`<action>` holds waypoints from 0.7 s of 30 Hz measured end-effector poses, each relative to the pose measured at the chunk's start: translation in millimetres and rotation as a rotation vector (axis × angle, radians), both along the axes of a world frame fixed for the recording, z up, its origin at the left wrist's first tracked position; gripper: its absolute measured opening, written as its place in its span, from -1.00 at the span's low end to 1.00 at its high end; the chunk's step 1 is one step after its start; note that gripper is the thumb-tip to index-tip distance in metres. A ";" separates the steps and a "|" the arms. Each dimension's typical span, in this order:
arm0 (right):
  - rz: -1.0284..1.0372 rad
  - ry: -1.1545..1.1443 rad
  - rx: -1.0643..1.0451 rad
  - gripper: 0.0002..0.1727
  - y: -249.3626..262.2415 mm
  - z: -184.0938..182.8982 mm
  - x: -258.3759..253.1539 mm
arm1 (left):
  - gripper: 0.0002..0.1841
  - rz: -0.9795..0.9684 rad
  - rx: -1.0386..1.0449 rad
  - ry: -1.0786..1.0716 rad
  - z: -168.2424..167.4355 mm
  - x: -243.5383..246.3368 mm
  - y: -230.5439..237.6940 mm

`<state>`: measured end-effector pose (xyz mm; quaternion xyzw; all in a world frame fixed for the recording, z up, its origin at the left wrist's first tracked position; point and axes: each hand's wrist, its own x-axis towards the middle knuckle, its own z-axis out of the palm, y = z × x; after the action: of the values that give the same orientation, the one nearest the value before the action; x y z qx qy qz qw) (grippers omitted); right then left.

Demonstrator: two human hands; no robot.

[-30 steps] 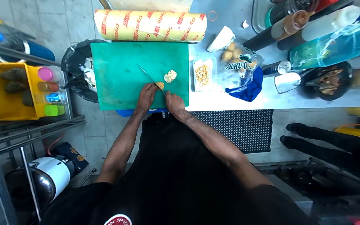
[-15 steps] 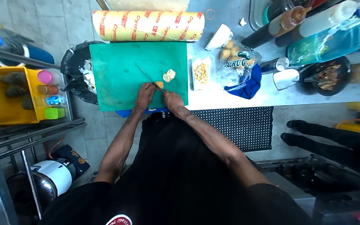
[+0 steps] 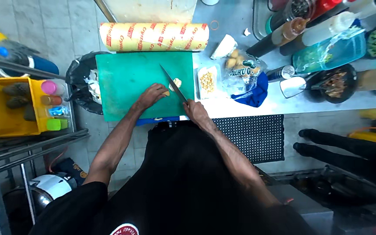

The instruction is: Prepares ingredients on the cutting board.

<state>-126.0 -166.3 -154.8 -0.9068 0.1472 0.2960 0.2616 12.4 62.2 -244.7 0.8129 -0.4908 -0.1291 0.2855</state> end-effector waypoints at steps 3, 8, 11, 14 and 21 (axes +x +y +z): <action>0.025 0.047 -0.055 -0.56 1.8 0.9 -8.7 | -0.69 0.254 0.023 0.008 5.3 -26.5 -7.6; 0.064 0.104 -0.114 -0.57 11.1 -1.8 -19.1 | -0.52 0.542 0.063 -0.015 0.9 -64.7 -14.8; 0.078 0.101 -0.125 -0.57 15.4 -1.8 -21.3 | -0.42 0.550 0.069 -0.028 3.1 -65.8 -11.5; 0.093 0.095 -0.139 -0.58 16.8 1.7 -21.4 | -0.52 0.465 0.018 -0.025 2.7 -59.5 -3.0; 0.101 0.097 -0.185 -0.58 20.1 22.6 -20.6 | -0.75 0.268 -0.108 -0.098 -11.6 -40.6 -5.8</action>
<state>-146.6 -146.3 -132.2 -0.9180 0.1403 0.3375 0.1539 -28.2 56.4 -256.2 0.8600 -0.3975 -0.0236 0.3192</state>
